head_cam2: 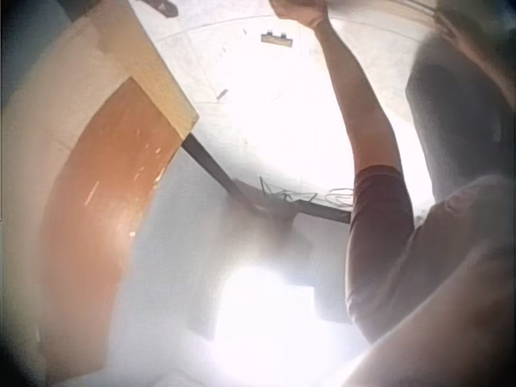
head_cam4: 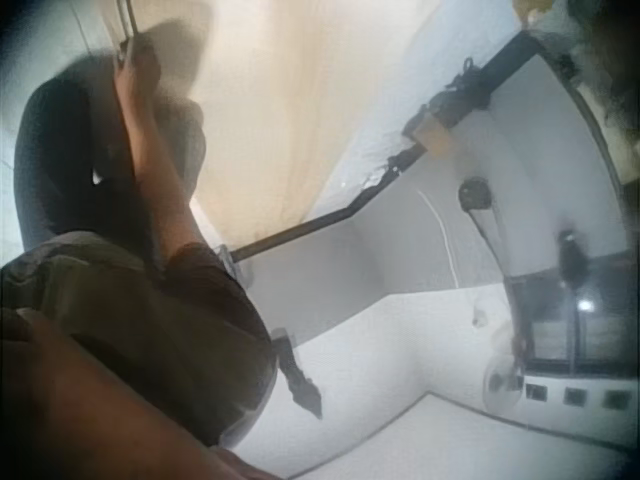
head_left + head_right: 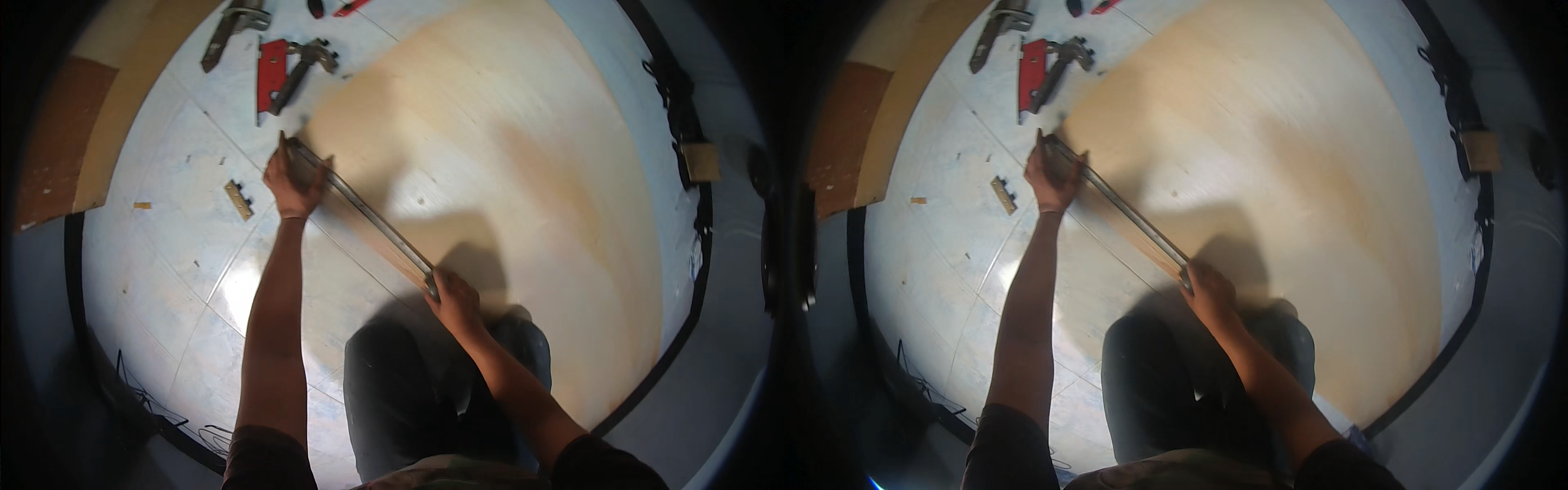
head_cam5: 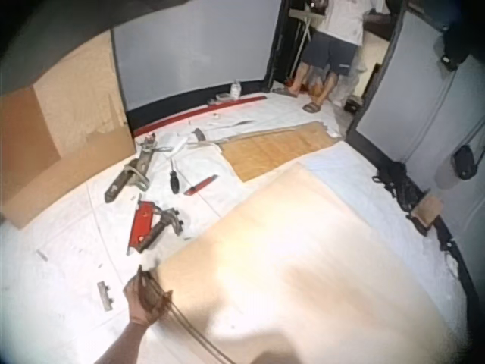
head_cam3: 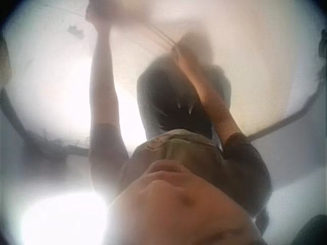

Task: The person kneels on the floor and uses a tape measure and a red straightedge to measure and mark lines on a large sheet of plywood. They mark multiple points and draw straight lines across the surface using a pencil.

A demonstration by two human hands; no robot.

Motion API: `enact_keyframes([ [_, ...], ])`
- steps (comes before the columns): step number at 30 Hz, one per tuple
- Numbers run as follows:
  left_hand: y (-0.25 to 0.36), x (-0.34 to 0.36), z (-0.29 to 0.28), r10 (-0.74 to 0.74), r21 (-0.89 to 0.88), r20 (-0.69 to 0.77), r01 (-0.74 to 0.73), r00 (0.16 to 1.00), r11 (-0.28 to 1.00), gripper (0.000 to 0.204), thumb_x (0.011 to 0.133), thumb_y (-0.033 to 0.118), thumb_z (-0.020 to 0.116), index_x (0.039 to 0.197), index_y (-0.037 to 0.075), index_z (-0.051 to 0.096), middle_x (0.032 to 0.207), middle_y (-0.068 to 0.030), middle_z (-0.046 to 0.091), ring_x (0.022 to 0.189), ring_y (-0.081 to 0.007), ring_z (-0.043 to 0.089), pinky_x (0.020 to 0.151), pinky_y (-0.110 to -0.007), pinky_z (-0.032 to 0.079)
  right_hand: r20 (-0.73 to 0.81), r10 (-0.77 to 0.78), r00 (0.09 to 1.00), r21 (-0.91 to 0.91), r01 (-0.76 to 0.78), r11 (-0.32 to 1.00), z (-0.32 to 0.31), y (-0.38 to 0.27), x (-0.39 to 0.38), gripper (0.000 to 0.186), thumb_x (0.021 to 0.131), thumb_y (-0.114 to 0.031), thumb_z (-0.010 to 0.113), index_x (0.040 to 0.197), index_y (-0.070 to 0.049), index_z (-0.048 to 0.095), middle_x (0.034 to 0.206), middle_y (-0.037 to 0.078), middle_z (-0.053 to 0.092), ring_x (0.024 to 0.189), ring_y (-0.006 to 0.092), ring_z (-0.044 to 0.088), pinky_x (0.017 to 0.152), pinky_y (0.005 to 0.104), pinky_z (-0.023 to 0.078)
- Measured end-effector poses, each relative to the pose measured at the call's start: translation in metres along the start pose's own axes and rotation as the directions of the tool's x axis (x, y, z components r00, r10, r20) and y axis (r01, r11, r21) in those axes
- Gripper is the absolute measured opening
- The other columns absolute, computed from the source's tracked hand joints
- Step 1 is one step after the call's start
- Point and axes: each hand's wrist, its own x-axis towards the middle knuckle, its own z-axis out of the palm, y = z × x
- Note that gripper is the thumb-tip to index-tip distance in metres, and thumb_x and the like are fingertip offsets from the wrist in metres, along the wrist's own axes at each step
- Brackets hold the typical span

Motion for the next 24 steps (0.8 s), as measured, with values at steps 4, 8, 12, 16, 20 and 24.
enact_keyframes([
  [4,0.015,0.010,-0.015,-0.188,-0.414,0.024,0.181,0.982,0.892,0.117,0.068,0.026,0.107,0.162,-0.002,0.042,0.133,-0.0207,0.074,0.125,-0.0372,0.072,0.112,-0.045,0.056,0.036,-0.002,0.999,-0.011,0.003,1.000,0.001,0.000,-0.003,0.049,0.091,-0.025,0.086,0.130,-0.006,0.065,0.104,0.017,0.073,0.092,0.0383,0.074,0.079,0.0497,0.060],
  [8,0.007,0.013,-0.029,-0.103,-0.214,0.068,0.115,0.992,0.970,0.110,0.074,0.040,0.101,0.161,0.001,0.046,0.143,-0.0156,0.070,0.133,-0.0362,0.065,0.119,-0.051,0.046,0.119,0.033,0.992,-0.033,-0.030,0.999,-0.001,-0.005,0.000,0.047,0.093,-0.027,0.084,0.130,-0.006,0.065,0.104,0.017,0.073,0.091,0.0388,0.073,0.078,0.0509,0.060],
  [12,0.004,0.011,-0.031,-0.058,0.013,0.182,0.056,0.982,0.998,0.103,0.084,0.058,0.088,0.163,0.006,0.048,0.156,-0.0153,0.061,0.150,-0.0344,0.050,0.130,-0.057,0.027,0.078,0.004,0.997,-0.041,-0.001,0.999,-0.004,-0.008,0.001,0.043,0.096,-0.029,0.082,0.128,-0.006,0.065,0.100,0.018,0.072,0.088,0.0395,0.073,0.075,0.0515,0.060],
  [16,-0.001,0.003,-0.023,0.039,0.335,0.231,-0.117,0.972,0.935,0.109,0.091,0.071,0.075,0.171,0.006,0.038,0.174,-0.0191,0.042,0.163,-0.0360,0.034,0.133,-0.062,0.018,0.039,-0.030,0.999,-0.013,0.031,0.999,0.001,-0.008,0.006,0.037,0.099,-0.029,0.079,0.126,-0.007,0.065,0.100,0.017,0.072,0.089,0.0397,0.073,0.076,0.0518,0.060],
  [20,0.058,0.002,-0.021,-0.216,0.382,0.358,0.068,0.909,0.922,0.120,0.097,0.075,0.066,0.177,0.002,0.014,0.187,-0.0167,0.010,0.173,-0.0355,0.003,0.135,-0.066,0.004,0.092,0.054,0.994,0.032,-0.057,0.998,-0.011,-0.006,0.008,0.042,0.098,-0.026,0.080,0.130,-0.005,0.063,0.102,0.019,0.072,0.090,0.0416,0.074,0.077,0.0514,0.061],
  [24,0.059,-0.034,-0.006,-0.066,0.360,0.425,-0.102,0.903,0.927,0.128,0.094,0.078,0.068,0.177,0.001,0.008,0.186,-0.0193,0.004,0.173,-0.0385,0.001,0.135,-0.067,0.004,0.101,0.100,0.990,0.036,-0.104,0.994,-0.014,-0.012,0.013,0.039,0.097,-0.024,0.080,0.126,-0.005,0.063,0.107,0.018,0.072,0.095,0.0414,0.073,0.080,0.0516,0.060],
])
